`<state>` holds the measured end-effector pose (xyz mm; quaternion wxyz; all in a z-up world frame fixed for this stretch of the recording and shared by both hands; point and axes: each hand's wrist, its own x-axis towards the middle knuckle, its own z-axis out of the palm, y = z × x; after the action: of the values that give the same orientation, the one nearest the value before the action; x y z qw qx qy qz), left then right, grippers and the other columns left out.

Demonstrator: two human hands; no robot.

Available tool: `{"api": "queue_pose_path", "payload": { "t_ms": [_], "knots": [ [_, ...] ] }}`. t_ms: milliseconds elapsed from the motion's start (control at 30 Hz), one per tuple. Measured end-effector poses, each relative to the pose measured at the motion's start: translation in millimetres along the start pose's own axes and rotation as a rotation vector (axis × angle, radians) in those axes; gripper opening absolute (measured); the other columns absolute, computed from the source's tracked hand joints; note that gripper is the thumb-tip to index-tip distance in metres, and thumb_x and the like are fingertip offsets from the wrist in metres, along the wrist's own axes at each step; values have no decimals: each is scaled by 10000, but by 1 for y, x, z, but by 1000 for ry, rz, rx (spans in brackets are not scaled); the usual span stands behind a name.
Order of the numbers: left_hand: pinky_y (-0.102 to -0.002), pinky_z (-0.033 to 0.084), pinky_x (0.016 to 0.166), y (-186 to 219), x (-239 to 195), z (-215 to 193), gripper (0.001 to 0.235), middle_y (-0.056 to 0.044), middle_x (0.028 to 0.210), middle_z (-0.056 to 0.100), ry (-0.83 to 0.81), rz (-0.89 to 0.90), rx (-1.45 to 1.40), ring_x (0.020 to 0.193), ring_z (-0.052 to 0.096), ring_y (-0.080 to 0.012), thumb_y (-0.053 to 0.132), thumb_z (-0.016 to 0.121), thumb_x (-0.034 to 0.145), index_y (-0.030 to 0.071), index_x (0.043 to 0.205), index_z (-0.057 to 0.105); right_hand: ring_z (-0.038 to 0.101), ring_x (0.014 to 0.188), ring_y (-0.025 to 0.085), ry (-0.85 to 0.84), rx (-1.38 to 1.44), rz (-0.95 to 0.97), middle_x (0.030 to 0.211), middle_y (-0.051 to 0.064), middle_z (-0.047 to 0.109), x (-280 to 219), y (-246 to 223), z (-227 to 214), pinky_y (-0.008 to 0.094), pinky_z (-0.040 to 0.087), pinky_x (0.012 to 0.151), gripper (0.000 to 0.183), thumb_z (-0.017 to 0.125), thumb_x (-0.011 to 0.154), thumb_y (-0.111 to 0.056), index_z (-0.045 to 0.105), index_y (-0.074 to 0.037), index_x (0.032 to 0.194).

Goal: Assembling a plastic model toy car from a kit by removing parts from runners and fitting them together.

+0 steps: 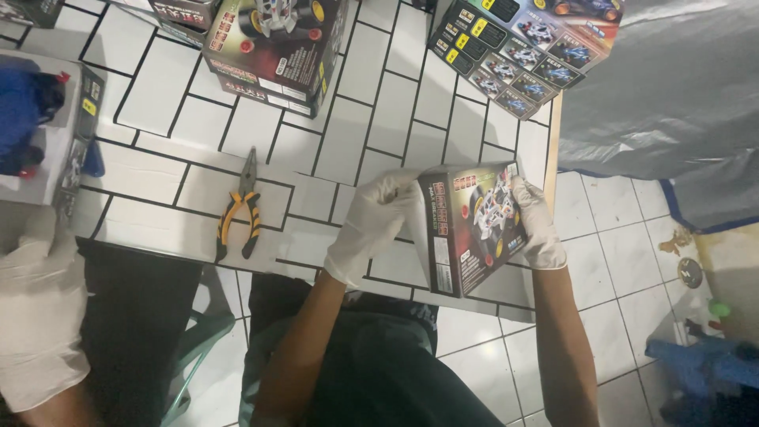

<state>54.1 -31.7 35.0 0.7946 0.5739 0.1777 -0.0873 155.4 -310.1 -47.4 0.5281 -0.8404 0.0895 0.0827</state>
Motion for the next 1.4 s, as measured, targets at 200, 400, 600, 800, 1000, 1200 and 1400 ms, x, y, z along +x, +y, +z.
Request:
{"api": "queue_pose_path", "payload": {
  "t_ms": [200,400,600,800,1000,1200,1400],
  "knots": [
    [-605,432,1091,19,-10,-3,291,-149,1220,731,-85,53,-18,1252,634,-352,181,721,923,244,1208,718,712,844,188,-13,190,137,959,69,727,-28,-49,13,303,586,675,368,651,978,-473,721,-145,1129],
    [-600,454,1062,10,1,-9,287,-113,1274,712,-166,110,30,1286,602,-354,215,653,975,261,1251,714,673,1048,313,-34,24,65,1162,191,694,-14,-21,0,400,562,849,455,599,1041,-485,692,-82,1231],
    [-519,554,995,31,-8,-3,322,-116,1210,732,-58,86,172,1144,703,-307,130,655,939,238,1234,725,708,900,235,-19,101,73,990,100,696,-21,-37,7,343,592,715,424,587,1030,-467,687,-88,1189],
    [-382,608,904,31,0,-3,273,-39,1133,758,55,-6,115,1081,731,-208,223,734,906,249,1178,735,658,1022,247,-12,19,21,1093,138,697,6,1,1,381,563,814,422,615,1040,-481,708,-97,1187],
    [-344,622,826,15,16,0,229,-76,1075,746,232,49,50,991,731,-224,116,713,915,196,1128,739,636,1127,317,-4,-90,7,1162,215,686,-20,-31,9,446,528,902,503,595,1030,-496,692,-62,1265],
    [-371,609,825,18,14,-9,245,-121,1066,750,200,77,32,1007,717,-195,136,783,861,145,1104,753,625,1202,384,42,-159,130,1270,224,673,-39,-65,20,448,516,943,572,592,1001,-547,657,-103,1354],
    [-429,538,1025,52,-12,-7,293,-62,1205,752,108,13,79,1204,674,-274,213,683,953,203,1242,734,601,1243,394,47,-139,163,1302,196,664,-30,-55,20,464,509,973,567,582,1000,-575,657,-144,1361]
  ]
}}
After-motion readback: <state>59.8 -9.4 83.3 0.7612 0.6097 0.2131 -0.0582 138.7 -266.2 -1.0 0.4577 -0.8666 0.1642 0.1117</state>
